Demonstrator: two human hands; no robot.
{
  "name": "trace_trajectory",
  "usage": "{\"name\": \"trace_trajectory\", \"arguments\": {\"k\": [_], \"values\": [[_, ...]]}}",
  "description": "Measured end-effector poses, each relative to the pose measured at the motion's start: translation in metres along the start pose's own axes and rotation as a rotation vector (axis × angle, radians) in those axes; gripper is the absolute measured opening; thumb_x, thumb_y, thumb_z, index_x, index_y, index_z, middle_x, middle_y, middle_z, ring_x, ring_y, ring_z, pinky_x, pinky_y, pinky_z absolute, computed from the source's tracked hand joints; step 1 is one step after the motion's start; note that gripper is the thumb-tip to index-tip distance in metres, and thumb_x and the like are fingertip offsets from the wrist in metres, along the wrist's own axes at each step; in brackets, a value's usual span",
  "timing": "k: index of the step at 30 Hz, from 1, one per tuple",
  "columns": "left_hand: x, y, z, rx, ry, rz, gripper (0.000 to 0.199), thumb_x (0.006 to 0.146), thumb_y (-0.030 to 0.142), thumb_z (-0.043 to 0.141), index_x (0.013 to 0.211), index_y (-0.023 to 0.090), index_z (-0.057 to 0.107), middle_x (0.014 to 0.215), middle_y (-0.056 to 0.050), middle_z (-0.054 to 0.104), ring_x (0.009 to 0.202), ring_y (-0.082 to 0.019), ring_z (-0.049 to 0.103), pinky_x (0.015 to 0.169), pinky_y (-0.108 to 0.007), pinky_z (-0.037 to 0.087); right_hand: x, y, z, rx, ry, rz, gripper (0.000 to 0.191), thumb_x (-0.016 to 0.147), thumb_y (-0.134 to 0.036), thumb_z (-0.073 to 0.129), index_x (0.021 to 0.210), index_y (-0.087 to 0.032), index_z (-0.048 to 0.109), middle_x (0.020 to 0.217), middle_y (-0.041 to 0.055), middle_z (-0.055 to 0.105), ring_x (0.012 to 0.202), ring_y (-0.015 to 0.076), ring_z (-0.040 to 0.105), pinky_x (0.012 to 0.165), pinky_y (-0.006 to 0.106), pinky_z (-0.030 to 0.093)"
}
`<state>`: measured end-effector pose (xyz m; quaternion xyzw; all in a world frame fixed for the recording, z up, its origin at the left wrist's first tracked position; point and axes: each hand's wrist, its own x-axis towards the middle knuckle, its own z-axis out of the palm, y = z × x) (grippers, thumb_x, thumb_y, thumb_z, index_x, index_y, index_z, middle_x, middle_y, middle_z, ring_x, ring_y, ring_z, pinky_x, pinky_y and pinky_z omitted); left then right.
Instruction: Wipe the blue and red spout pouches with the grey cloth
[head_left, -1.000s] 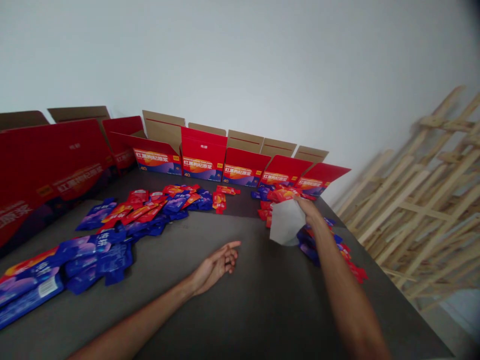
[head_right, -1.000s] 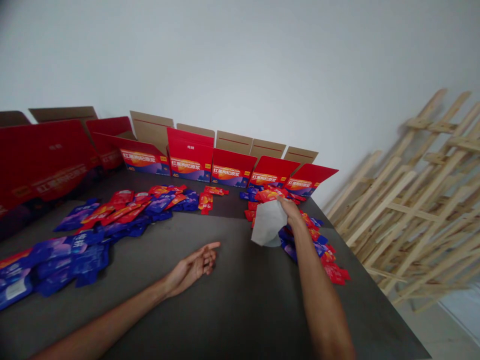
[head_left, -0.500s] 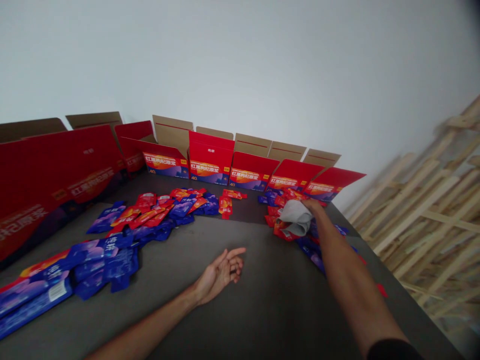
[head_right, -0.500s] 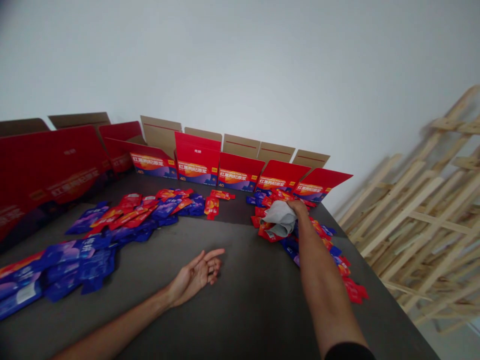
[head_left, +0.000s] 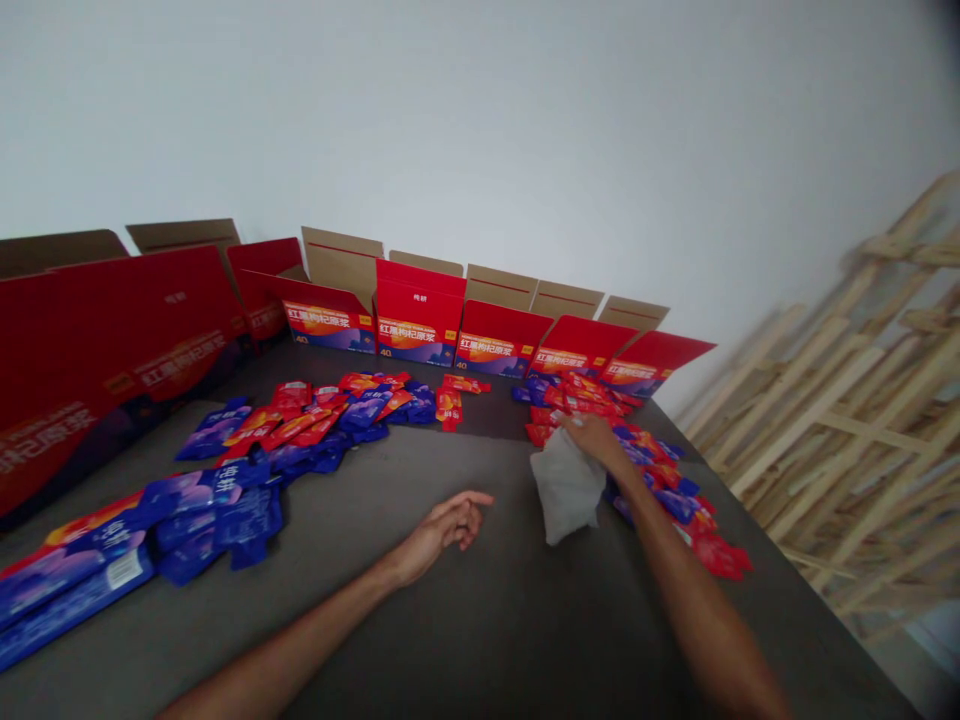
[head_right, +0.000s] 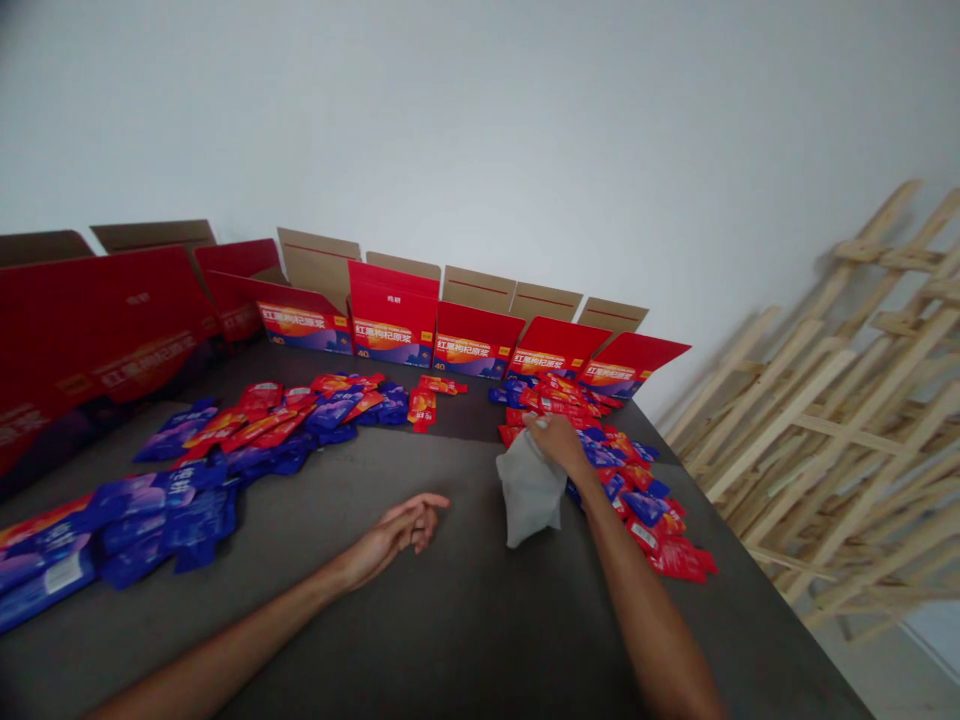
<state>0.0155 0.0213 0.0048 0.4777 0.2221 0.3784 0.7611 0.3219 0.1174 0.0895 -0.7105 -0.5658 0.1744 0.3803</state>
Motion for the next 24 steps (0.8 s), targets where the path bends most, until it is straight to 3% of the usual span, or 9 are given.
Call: {"name": "trace_trajectory", "arguments": {"k": [3,6,8,10,12,13,17,24], "values": [[-0.001,0.022,-0.014,0.530,0.060,0.194,0.028,0.094,0.037,0.052,0.107,0.021,0.071,0.078,-0.003,0.057,0.075,-0.018,0.049,0.072,-0.029,0.038,-0.054,0.001,0.026,-0.081,-0.125,-0.180,0.041,0.089,-0.042,0.060,0.054,-0.020,0.060,0.059,0.0024,0.065,0.061,0.0172,0.062,0.063,0.025,0.042],[-0.004,0.054,-0.035,1.061,0.218,0.319,0.030,0.093,0.027,0.046,0.108,0.023,0.071,0.098,-0.008,0.061,0.097,-0.026,0.052,0.093,-0.036,0.037,-0.101,0.005,0.054,-0.152,-0.159,-0.279,0.041,0.095,-0.044,0.048,0.067,-0.021,0.065,0.068,0.0037,0.070,0.066,0.0179,0.064,0.064,0.025,0.043],[-0.008,0.074,-0.054,1.386,0.433,0.305,0.036,0.091,0.022,0.042,0.118,0.020,0.066,0.111,-0.012,0.059,0.108,-0.030,0.049,0.100,-0.041,0.035,-0.122,0.007,0.069,-0.203,-0.158,-0.318,0.037,0.095,-0.043,0.048,0.071,-0.021,0.066,0.070,0.0041,0.070,0.067,0.0186,0.065,0.065,0.025,0.042],[-0.013,0.089,-0.074,1.624,0.762,0.254,0.046,0.090,0.024,0.043,0.133,0.013,0.055,0.128,-0.019,0.050,0.122,-0.036,0.041,0.105,-0.047,0.031,-0.132,0.007,0.077,-0.241,-0.157,-0.352,0.032,0.095,-0.041,0.050,0.077,-0.021,0.068,0.075,0.0045,0.072,0.071,0.0188,0.067,0.066,0.025,0.042],[-0.021,0.100,-0.093,1.740,1.020,0.170,0.054,0.091,0.028,0.042,0.140,0.006,0.045,0.140,-0.025,0.039,0.130,-0.042,0.033,0.106,-0.053,0.028,-0.134,0.008,0.081,-0.267,-0.159,-0.380,0.029,0.095,-0.039,0.050,0.080,-0.022,0.069,0.078,0.0045,0.072,0.074,0.0186,0.068,0.067,0.024,0.042],[-0.024,0.103,-0.102,1.766,1.095,0.109,0.054,0.091,0.029,0.042,0.139,0.004,0.046,0.142,-0.027,0.037,0.132,-0.044,0.030,0.105,-0.055,0.028,-0.133,0.009,0.081,-0.276,-0.161,-0.392,0.029,0.095,-0.039,0.050,0.081,-0.022,0.069,0.078,0.0043,0.072,0.075,0.0184,0.068,0.067,0.024,0.042],[-0.034,0.107,-0.120,1.795,1.147,-0.063,0.047,0.090,0.028,0.042,0.128,0.005,0.058,0.138,-0.030,0.042,0.131,-0.050,0.032,0.100,-0.060,0.031,-0.129,0.011,0.081,-0.297,-0.173,-0.431,0.027,0.096,-0.036,0.051,0.084,-0.021,0.070,0.080,0.0041,0.073,0.078,0.0185,0.069,0.069,0.024,0.043],[-0.031,0.104,-0.112,1.853,1.138,-0.126,0.047,0.089,0.028,0.042,0.116,-0.002,0.063,0.119,-0.037,0.052,0.116,-0.052,0.044,0.088,-0.057,0.038,-0.127,0.013,0.082,-0.316,-0.200,-0.448,0.027,0.097,-0.036,0.051,0.087,-0.022,0.071,0.083,0.0039,0.074,0.080,0.0173,0.069,0.072,0.023,0.043]]}}
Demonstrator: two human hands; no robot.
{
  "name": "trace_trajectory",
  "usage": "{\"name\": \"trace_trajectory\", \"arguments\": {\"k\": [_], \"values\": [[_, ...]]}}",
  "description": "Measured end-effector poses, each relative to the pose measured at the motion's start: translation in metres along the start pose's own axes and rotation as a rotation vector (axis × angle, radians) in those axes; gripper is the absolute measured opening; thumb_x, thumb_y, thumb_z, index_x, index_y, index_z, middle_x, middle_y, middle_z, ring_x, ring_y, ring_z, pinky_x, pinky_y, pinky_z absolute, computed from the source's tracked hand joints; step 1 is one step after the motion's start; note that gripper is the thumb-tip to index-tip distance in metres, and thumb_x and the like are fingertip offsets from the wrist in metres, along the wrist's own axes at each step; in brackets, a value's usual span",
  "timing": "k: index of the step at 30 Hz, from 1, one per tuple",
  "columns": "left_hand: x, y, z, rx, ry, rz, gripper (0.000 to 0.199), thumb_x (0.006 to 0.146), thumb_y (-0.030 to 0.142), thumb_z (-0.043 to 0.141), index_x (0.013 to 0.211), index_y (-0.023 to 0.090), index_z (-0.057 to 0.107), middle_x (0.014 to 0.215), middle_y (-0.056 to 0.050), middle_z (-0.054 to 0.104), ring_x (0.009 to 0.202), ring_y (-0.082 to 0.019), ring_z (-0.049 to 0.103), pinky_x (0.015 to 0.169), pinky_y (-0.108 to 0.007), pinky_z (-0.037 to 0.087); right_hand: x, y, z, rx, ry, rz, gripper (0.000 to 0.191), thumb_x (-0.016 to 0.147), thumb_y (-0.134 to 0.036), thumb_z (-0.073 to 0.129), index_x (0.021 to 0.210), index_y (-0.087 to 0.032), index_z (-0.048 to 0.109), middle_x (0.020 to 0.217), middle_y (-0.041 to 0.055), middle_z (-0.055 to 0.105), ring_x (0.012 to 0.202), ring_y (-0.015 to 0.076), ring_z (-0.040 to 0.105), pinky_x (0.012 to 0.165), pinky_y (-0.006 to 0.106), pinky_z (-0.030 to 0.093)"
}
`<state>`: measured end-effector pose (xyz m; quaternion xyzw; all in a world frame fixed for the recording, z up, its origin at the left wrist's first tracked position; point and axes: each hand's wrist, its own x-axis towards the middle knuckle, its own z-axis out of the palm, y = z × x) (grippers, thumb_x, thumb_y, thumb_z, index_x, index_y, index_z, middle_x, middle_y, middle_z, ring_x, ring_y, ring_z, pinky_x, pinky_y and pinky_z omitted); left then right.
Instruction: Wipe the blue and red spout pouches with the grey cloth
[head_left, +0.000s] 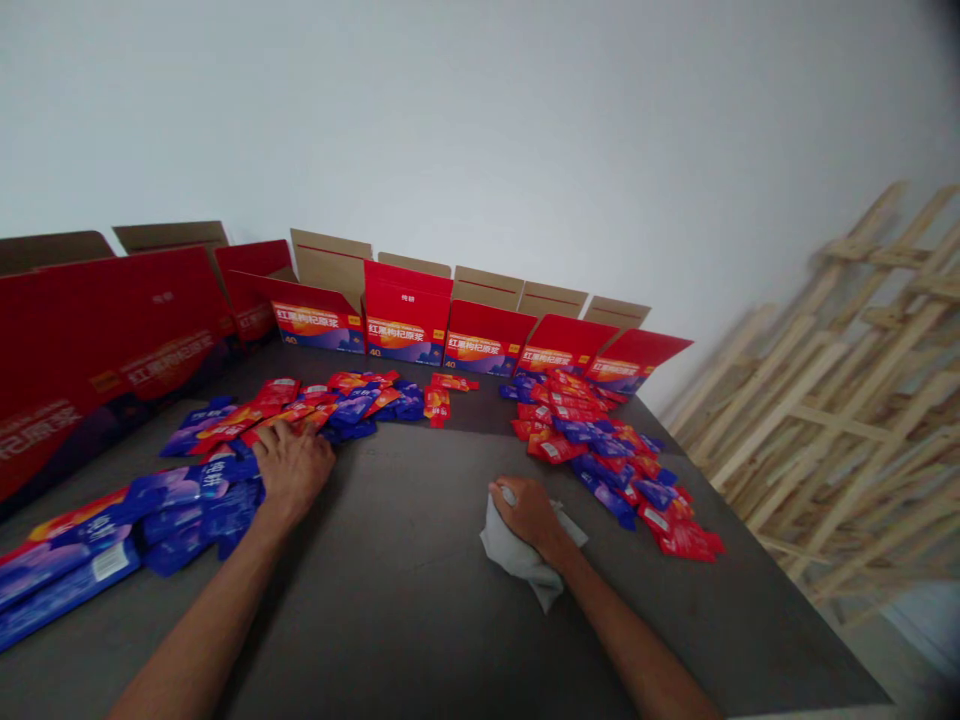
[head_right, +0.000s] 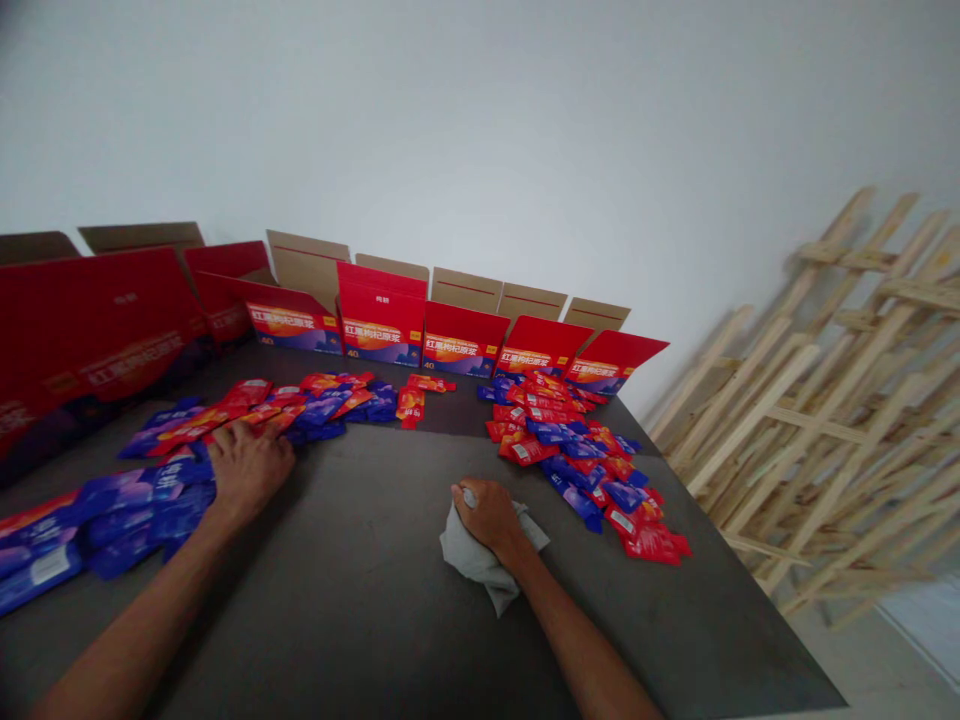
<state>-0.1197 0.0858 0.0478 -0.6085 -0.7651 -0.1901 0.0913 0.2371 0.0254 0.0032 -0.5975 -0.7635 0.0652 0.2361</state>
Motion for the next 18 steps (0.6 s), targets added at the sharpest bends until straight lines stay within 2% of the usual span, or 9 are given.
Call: {"name": "trace_trajectory", "arguments": {"k": [3,6,9,14,18], "values": [[-0.0029,0.0041,-0.0009,0.063,-0.003,0.020,0.047,0.089,0.034,0.042,0.110,-0.001,0.065,0.114,-0.036,0.054,0.112,-0.049,0.047,0.084,-0.053,0.041,0.0011,0.0005,0.0000,-0.004,-0.006,0.000,0.028,0.097,-0.037,0.051,0.085,-0.022,0.071,0.082,0.0036,0.074,0.079,0.0171,0.069,0.070,0.022,0.042],[-0.0067,0.0076,0.0011,0.114,0.000,0.039,0.050,0.088,0.041,0.043,0.112,0.001,0.062,0.114,-0.033,0.056,0.111,-0.047,0.048,0.084,-0.050,0.042,0.0012,0.0001,-0.0009,-0.001,-0.004,-0.003,0.029,0.097,-0.037,0.049,0.084,-0.022,0.070,0.081,0.0038,0.074,0.079,0.0172,0.068,0.070,0.023,0.041],[-0.0097,0.0103,0.0041,0.142,-0.026,0.056,0.047,0.089,0.037,0.042,0.115,0.000,0.057,0.112,-0.030,0.058,0.106,-0.043,0.053,0.083,-0.049,0.043,0.0009,-0.0004,-0.0019,0.009,0.000,-0.011,0.028,0.097,-0.037,0.050,0.083,-0.022,0.070,0.080,0.0036,0.073,0.077,0.0171,0.068,0.069,0.023,0.040],[-0.0082,0.0099,0.0070,0.060,-0.035,0.019,0.046,0.094,0.029,0.033,0.121,-0.003,0.053,0.110,-0.033,0.056,0.106,-0.045,0.054,0.083,-0.050,0.044,0.0010,0.0012,-0.0002,0.037,0.016,-0.028,0.028,0.096,-0.037,0.050,0.079,-0.022,0.068,0.076,0.0028,0.071,0.073,0.0164,0.066,0.066,0.023,0.039],[-0.0034,0.0087,0.0031,-0.082,0.003,-0.013,0.051,0.096,0.028,0.031,0.139,0.002,0.042,0.118,-0.031,0.052,0.114,-0.044,0.051,0.087,-0.055,0.044,0.0011,0.0030,0.0028,0.084,0.059,-0.039,0.027,0.095,-0.036,0.051,0.078,-0.022,0.066,0.076,0.0029,0.070,0.073,0.0167,0.065,0.067,0.023,0.039]]}}
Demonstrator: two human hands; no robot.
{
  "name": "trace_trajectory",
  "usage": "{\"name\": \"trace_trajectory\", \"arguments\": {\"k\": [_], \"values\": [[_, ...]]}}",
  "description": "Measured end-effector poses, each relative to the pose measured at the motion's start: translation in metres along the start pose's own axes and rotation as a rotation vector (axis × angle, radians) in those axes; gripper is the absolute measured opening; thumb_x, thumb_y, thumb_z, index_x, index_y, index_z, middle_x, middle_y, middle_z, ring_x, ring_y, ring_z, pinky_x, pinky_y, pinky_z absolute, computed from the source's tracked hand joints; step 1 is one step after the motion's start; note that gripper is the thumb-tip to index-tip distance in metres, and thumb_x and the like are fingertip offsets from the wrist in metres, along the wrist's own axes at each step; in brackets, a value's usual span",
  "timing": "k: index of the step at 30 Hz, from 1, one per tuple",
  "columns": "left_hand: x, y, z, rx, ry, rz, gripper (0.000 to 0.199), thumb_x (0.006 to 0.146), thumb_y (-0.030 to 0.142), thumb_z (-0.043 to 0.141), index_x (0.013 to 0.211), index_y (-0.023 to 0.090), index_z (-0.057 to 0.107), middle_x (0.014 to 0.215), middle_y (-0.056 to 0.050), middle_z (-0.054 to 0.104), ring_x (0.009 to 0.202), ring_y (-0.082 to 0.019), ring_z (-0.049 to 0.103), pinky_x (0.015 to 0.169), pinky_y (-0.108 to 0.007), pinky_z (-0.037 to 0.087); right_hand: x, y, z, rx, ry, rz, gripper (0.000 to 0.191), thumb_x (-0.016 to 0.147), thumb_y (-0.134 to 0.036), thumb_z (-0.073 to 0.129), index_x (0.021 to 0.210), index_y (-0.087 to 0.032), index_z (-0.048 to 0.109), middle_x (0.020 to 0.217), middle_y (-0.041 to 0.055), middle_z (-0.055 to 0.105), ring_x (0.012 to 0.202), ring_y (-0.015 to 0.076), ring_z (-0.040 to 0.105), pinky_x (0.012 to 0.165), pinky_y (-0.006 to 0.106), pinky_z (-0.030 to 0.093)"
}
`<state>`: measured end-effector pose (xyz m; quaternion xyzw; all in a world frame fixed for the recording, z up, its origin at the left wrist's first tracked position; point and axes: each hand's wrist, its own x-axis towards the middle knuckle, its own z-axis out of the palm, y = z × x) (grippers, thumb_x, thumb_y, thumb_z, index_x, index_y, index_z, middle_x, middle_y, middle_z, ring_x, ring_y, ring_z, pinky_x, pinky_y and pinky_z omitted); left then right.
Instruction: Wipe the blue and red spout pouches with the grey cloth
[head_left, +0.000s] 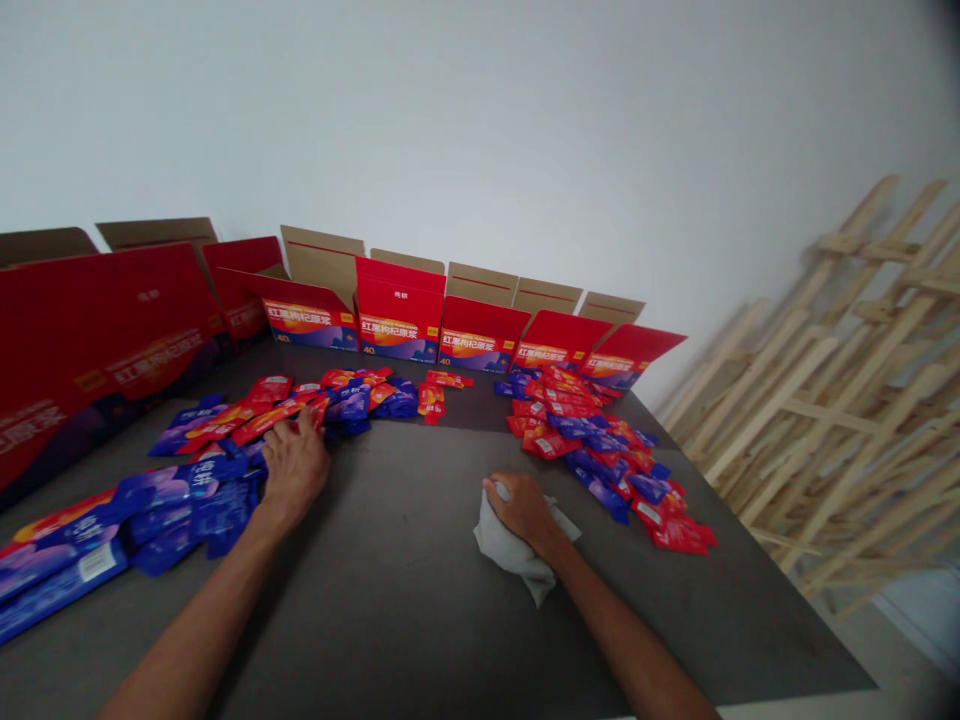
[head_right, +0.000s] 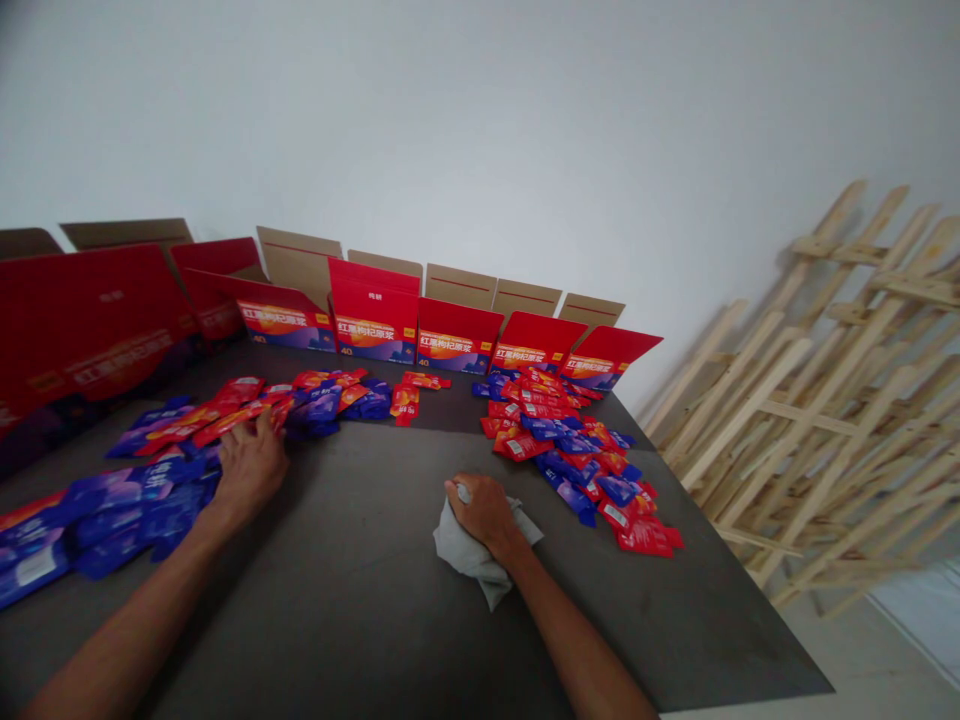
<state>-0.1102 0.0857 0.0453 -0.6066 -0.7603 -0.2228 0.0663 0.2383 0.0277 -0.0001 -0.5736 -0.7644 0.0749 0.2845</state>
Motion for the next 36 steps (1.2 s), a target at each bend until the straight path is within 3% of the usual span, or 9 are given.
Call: {"name": "trace_trajectory", "arguments": {"k": [6,8,11,13,16,19,25,32,36], "values": [[-0.018,0.033,-0.002,-0.684,0.094,0.253,0.057,0.098,0.040,0.031,0.148,0.012,0.034,0.143,-0.021,0.042,0.134,-0.033,0.039,0.111,-0.054,0.031,0.000,-0.003,-0.005,0.121,0.084,-0.045,0.013,0.088,-0.028,0.052,0.080,-0.022,0.060,0.075,0.0017,0.066,0.071,0.0173,0.062,0.069,0.025,0.043],[-0.041,0.057,0.005,-1.036,-0.070,0.161,0.059,0.096,0.050,0.036,0.146,0.019,0.039,0.144,-0.014,0.048,0.135,-0.029,0.041,0.115,-0.049,0.028,-0.001,-0.008,-0.008,0.172,0.116,-0.067,0.008,0.085,-0.024,0.050,0.086,-0.021,0.058,0.079,0.0023,0.066,0.075,0.0177,0.062,0.073,0.026,0.045],[-0.086,0.091,0.021,-1.608,-0.523,-0.174,0.068,0.090,0.057,0.048,0.144,0.016,0.042,0.135,-0.016,0.059,0.129,-0.031,0.052,0.110,-0.045,0.037,-0.004,-0.022,-0.008,0.245,0.160,-0.107,0.013,0.082,-0.021,0.049,0.094,-0.021,0.055,0.087,0.0037,0.065,0.083,0.0184,0.062,0.079,0.027,0.047],[-0.112,0.107,0.031,-1.817,-0.716,-0.307,0.069,0.085,0.054,0.059,0.142,0.017,0.046,0.136,-0.015,0.060,0.129,-0.030,0.052,0.109,-0.042,0.038,-0.007,-0.035,-0.006,0.312,0.190,-0.138,0.016,0.081,-0.021,0.051,0.097,-0.021,0.054,0.089,0.0036,0.064,0.084,0.0186,0.062,0.080,0.027,0.048],[-0.136,0.116,0.038,-1.876,-0.893,-0.438,0.065,0.081,0.052,0.068,0.136,0.020,0.054,0.137,-0.011,0.060,0.133,-0.029,0.048,0.111,-0.040,0.036,-0.013,-0.056,0.000,0.385,0.162,-0.176,0.017,0.083,-0.019,0.054,0.099,-0.023,0.057,0.091,0.0027,0.064,0.083,0.0179,0.062,0.079,0.027,0.048],[-0.140,0.115,0.037,-1.926,-0.986,-0.419,0.066,0.082,0.060,0.062,0.130,0.015,0.060,0.130,-0.014,0.065,0.132,-0.032,0.049,0.111,-0.043,0.035,-0.019,-0.070,0.004,0.389,0.076,-0.206,0.017,0.083,-0.015,0.055,0.097,-0.023,0.058,0.092,0.0021,0.065,0.085,0.0174,0.062,0.081,0.026,0.047],[-0.136,0.115,0.033,-1.970,-1.003,-0.314,0.064,0.088,0.061,0.053,0.136,0.019,0.055,0.132,-0.012,0.064,0.132,-0.030,0.049,0.114,-0.043,0.030,-0.021,-0.066,0.003,0.324,0.022,-0.259,0.019,0.082,-0.013,0.057,0.098,-0.022,0.060,0.094,0.0028,0.065,0.087,0.0176,0.063,0.081,0.026,0.048],[-0.137,0.115,0.038,-1.868,-1.081,-0.181,0.058,0.089,0.055,0.055,0.136,0.021,0.057,0.137,-0.012,0.061,0.131,-0.031,0.050,0.115,-0.044,0.028,-0.010,-0.041,-0.007,0.299,0.245,-0.067,0.011,0.087,-0.018,0.054,0.096,-0.022,0.059,0.091,0.0045,0.065,0.087,0.0193,0.063,0.082,0.029,0.048],[-0.137,0.114,0.036,-1.847,-1.073,-0.185,0.059,0.089,0.057,0.055,0.137,0.023,0.056,0.137,-0.011,0.060,0.131,-0.031,0.050,0.113,-0.044,0.030,-0.012,-0.044,-0.011,0.308,0.168,-0.086,0.013,0.086,-0.018,0.054,0.097,-0.022,0.060,0.093,0.0048,0.066,0.089,0.0196,0.063,0.083,0.029,0.049]]}}
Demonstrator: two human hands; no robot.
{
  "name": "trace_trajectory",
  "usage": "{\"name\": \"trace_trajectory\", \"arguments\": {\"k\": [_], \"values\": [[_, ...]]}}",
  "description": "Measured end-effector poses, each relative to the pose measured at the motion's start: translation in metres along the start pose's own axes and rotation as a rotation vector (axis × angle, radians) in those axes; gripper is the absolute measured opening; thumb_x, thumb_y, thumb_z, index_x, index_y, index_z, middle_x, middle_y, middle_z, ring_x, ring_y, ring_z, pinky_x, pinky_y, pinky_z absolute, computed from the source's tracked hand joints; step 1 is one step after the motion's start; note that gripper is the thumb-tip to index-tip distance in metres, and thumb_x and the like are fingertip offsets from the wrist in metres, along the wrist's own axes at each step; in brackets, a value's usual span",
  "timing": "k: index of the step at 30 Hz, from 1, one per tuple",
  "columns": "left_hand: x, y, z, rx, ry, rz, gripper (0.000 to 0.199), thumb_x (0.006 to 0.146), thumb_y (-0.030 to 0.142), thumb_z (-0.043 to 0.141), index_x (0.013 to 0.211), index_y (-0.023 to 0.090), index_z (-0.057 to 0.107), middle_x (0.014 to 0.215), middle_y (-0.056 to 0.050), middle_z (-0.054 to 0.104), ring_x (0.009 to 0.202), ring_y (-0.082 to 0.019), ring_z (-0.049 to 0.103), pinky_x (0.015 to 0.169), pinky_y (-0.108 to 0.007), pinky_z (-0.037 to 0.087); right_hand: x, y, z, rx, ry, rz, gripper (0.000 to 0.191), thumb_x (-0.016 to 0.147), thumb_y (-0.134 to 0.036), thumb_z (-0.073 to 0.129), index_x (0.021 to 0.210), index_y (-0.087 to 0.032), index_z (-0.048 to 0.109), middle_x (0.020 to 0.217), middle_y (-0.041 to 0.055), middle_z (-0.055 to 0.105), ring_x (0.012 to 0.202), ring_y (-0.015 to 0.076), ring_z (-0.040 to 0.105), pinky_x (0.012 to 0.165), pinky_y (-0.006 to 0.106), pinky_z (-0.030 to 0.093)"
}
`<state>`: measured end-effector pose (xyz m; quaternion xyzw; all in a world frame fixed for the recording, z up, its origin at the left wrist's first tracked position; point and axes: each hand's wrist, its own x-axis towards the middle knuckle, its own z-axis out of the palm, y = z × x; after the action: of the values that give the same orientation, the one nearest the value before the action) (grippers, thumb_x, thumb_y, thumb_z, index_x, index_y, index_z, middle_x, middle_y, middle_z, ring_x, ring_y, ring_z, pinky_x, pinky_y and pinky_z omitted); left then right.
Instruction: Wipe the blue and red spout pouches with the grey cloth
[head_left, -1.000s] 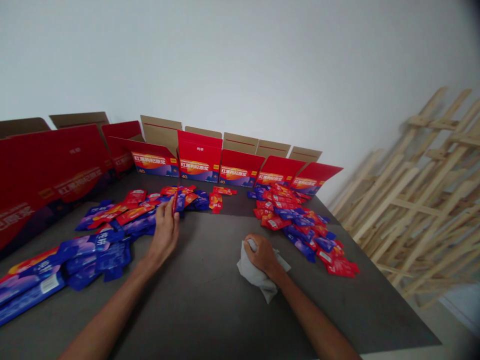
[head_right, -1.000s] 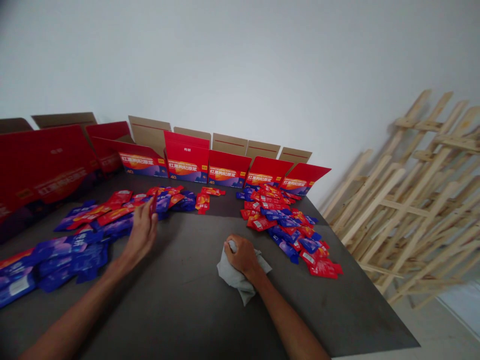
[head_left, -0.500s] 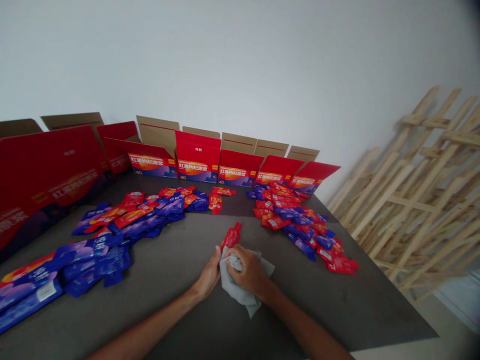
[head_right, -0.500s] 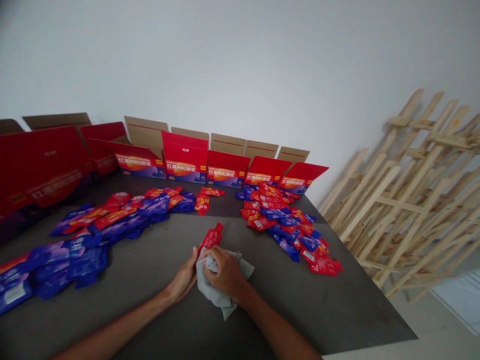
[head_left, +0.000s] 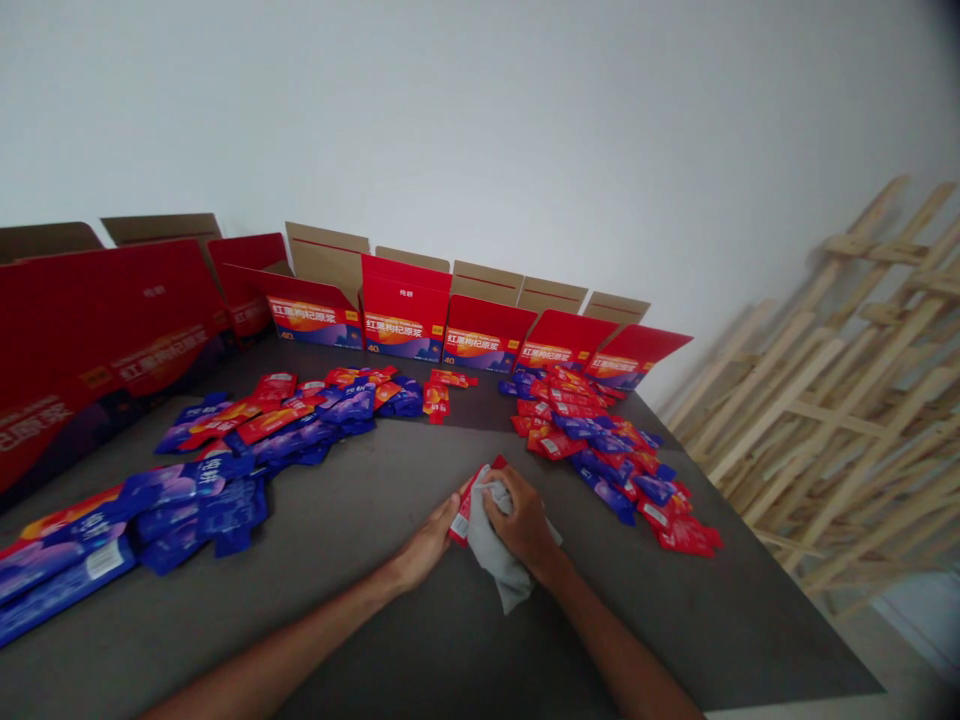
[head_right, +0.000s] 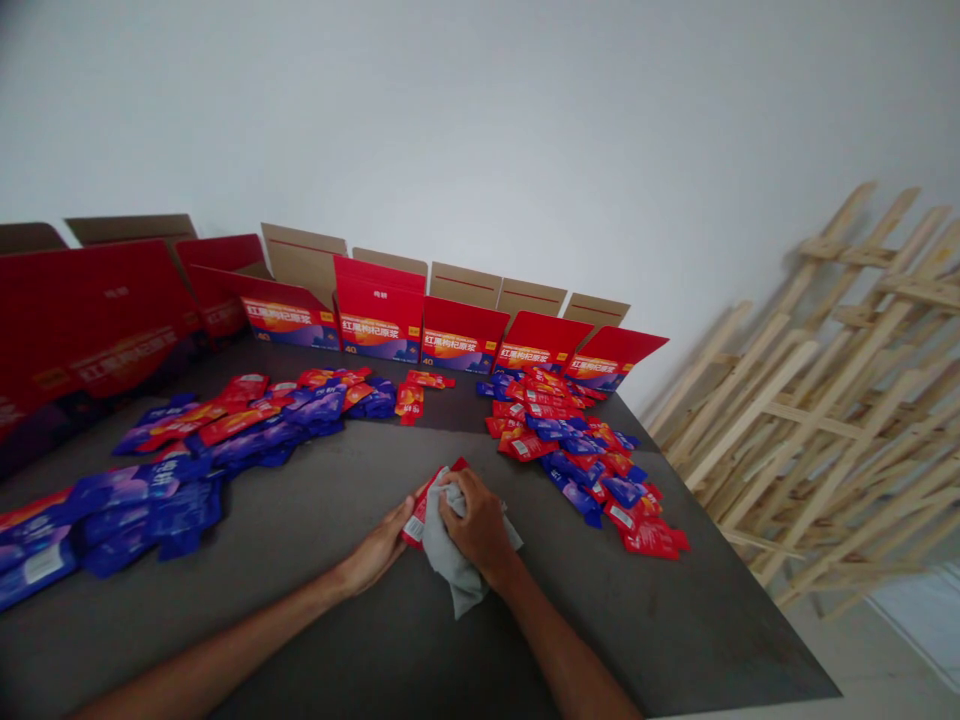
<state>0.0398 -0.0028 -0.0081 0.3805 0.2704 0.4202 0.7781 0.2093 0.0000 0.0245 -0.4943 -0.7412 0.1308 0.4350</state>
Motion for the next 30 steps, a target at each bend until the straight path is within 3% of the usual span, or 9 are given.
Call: {"name": "trace_trajectory", "arguments": {"k": [5,7,9,15,18,27,30], "values": [[0.001,0.002,0.000,-0.077,0.059,0.017,0.058,0.088,0.057,0.056,0.133,0.021,0.059,0.134,-0.012,0.062,0.130,-0.031,0.050,0.111,-0.044,0.032,-0.008,-0.016,0.004,0.030,-0.269,-0.129,0.017,0.085,-0.016,0.056,0.100,-0.023,0.061,0.097,0.0028,0.067,0.091,0.0178,0.064,0.085,0.027,0.048],[0.002,0.003,0.000,-0.088,0.052,0.025,0.056,0.088,0.056,0.057,0.131,0.020,0.061,0.132,-0.012,0.063,0.130,-0.031,0.050,0.111,-0.043,0.033,-0.009,-0.019,0.006,0.022,-0.316,-0.162,0.018,0.085,-0.016,0.057,0.101,-0.024,0.061,0.098,0.0026,0.067,0.092,0.0178,0.065,0.085,0.027,0.048],[0.002,0.005,0.001,-0.070,0.045,0.026,0.054,0.088,0.054,0.057,0.130,0.020,0.062,0.132,-0.012,0.064,0.130,-0.030,0.050,0.111,-0.042,0.033,-0.009,-0.017,0.006,-0.007,-0.287,-0.150,0.018,0.085,-0.016,0.057,0.101,-0.023,0.062,0.098,0.0028,0.067,0.093,0.0178,0.065,0.085,0.027,0.048],[-0.002,0.010,0.005,-0.027,0.003,0.009,0.057,0.089,0.055,0.057,0.136,0.022,0.057,0.136,-0.011,0.061,0.130,-0.031,0.051,0.108,-0.044,0.036,0.000,0.003,-0.004,-0.076,0.006,0.008,0.015,0.087,-0.017,0.055,0.099,-0.022,0.061,0.097,0.0044,0.067,0.091,0.0183,0.064,0.085,0.028,0.049],[-0.004,0.012,0.007,-0.043,0.005,-0.006,0.058,0.089,0.054,0.057,0.138,0.023,0.055,0.137,-0.010,0.061,0.129,-0.032,0.052,0.107,-0.044,0.038,0.003,0.009,-0.009,-0.079,0.038,0.024,0.014,0.087,-0.016,0.055,0.099,-0.022,0.061,0.095,0.0040,0.066,0.092,0.0183,0.063,0.086,0.028,0.048],[0.000,0.017,0.005,-0.184,0.040,0.031,0.061,0.090,0.055,0.055,0.137,0.017,0.055,0.127,-0.012,0.067,0.125,-0.028,0.055,0.109,-0.041,0.036,-0.006,-0.014,-0.007,-0.049,-0.362,-0.169,0.020,0.083,-0.016,0.059,0.101,-0.024,0.062,0.097,0.0018,0.069,0.089,0.0169,0.065,0.082,0.025,0.048],[0.001,0.019,0.006,-0.211,0.044,0.037,0.061,0.090,0.054,0.055,0.138,0.016,0.054,0.126,-0.012,0.067,0.124,-0.027,0.056,0.108,-0.040,0.037,-0.007,-0.015,-0.005,-0.060,-0.392,-0.182,0.020,0.083,-0.016,0.060,0.101,-0.024,0.063,0.097,0.0015,0.069,0.087,0.0171,0.066,0.080,0.025,0.048]]}}
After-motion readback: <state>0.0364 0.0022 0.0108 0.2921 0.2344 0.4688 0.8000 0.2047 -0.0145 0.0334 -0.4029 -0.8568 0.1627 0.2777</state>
